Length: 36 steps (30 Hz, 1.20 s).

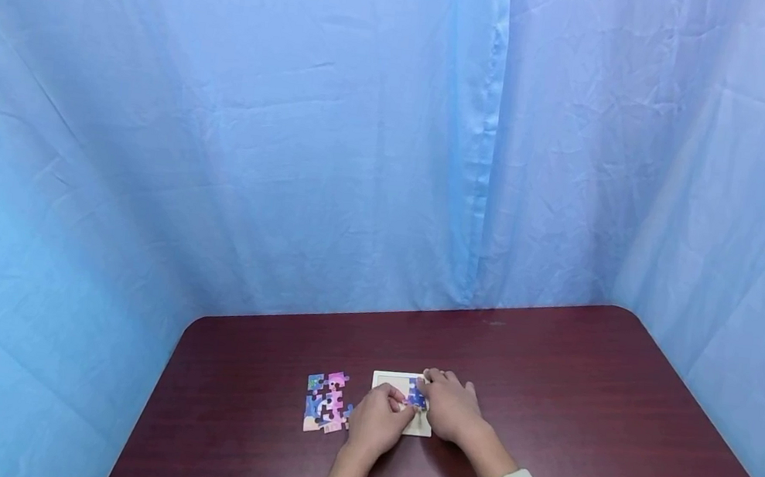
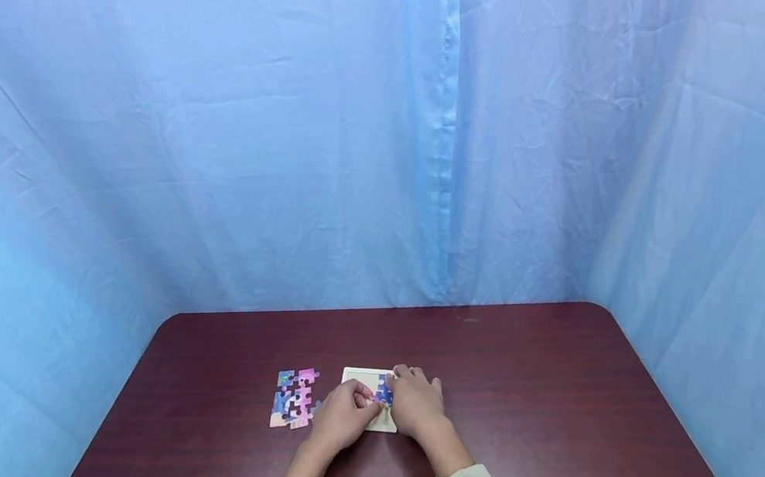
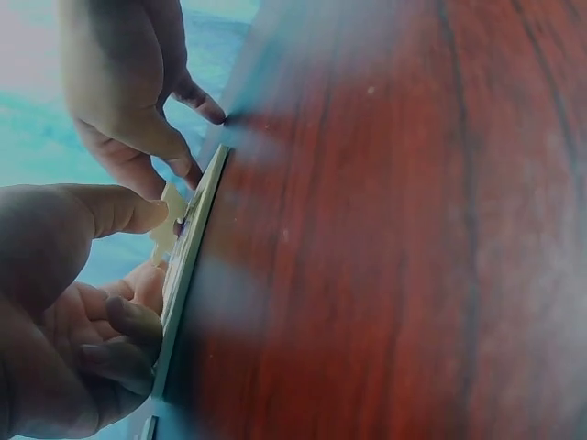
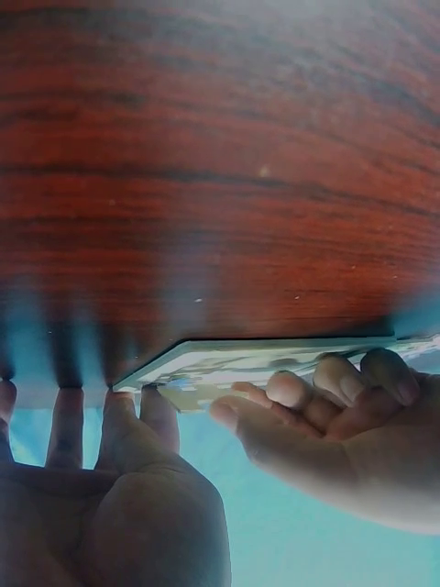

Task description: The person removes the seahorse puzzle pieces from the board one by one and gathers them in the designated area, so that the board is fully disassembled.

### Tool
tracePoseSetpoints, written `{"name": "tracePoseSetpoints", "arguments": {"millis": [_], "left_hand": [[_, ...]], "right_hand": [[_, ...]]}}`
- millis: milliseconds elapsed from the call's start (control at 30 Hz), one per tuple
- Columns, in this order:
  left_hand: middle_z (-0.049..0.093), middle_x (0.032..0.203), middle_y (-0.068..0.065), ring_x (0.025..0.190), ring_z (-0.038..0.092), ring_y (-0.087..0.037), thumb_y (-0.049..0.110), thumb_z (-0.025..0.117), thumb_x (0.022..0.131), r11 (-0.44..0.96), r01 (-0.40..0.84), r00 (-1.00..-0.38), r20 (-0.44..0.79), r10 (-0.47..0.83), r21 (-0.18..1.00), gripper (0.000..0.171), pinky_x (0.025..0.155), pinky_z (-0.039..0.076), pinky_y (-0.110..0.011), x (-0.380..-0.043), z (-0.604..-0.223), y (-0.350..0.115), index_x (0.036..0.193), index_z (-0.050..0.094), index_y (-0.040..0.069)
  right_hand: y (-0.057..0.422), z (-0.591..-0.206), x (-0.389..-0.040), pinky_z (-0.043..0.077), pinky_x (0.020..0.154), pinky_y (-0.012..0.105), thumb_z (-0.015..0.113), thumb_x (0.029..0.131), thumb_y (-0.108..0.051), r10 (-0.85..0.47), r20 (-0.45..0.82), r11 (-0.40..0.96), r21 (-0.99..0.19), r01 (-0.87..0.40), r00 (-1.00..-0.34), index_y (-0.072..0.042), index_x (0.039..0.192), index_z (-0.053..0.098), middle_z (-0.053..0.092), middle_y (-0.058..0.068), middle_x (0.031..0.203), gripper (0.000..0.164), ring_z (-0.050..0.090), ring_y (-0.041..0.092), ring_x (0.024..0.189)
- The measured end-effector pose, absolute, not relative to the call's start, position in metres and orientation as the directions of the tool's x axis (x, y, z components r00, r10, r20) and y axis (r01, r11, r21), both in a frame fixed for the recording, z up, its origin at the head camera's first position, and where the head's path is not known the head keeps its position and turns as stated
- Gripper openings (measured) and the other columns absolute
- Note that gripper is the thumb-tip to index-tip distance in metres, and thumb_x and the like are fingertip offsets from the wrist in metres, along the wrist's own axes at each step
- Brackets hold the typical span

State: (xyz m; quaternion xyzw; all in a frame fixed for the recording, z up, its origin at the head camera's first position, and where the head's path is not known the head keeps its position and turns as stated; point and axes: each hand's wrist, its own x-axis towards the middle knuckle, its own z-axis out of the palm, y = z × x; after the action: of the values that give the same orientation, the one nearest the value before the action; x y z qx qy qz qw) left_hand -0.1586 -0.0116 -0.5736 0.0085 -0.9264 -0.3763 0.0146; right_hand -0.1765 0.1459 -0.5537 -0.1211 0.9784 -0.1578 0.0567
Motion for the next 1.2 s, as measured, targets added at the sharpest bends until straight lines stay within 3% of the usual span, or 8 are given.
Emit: {"name": "tracePoseSetpoints", "arguments": {"millis": [367,1200], "left_hand": [[0.062,0.083,0.004,0.068,0.05,-0.003,0.029,0.085,0.082,0.709,-0.012,-0.996,0.055,-0.072,0.705,0.023,0.062,0.041,-0.026,-0.157,-0.571,-0.027,0.096,0.072,0.016],[0.063,0.078,0.002,0.071,0.058,-0.012,0.022,0.084,0.083,0.757,-0.114,-0.966,0.106,-0.236,0.644,0.017,0.063,0.047,-0.038,-0.159,-0.563,-0.072,0.093,0.073,0.013]], "right_hand": [[0.147,-0.553,-0.177,0.033,0.114,0.078,0.051,0.094,0.006,-0.254,-0.11,0.915,-0.349,-0.202,-0.961,-0.011,0.146,0.064,0.053,0.014,0.159,0.056,0.045,0.04,0.15],[0.147,-0.553,-0.176,0.031,0.116,0.077,0.047,0.093,0.009,-0.257,-0.122,0.911,-0.363,-0.198,-0.959,-0.01,0.148,0.061,0.05,0.016,0.162,0.06,0.042,0.042,0.153]]}}
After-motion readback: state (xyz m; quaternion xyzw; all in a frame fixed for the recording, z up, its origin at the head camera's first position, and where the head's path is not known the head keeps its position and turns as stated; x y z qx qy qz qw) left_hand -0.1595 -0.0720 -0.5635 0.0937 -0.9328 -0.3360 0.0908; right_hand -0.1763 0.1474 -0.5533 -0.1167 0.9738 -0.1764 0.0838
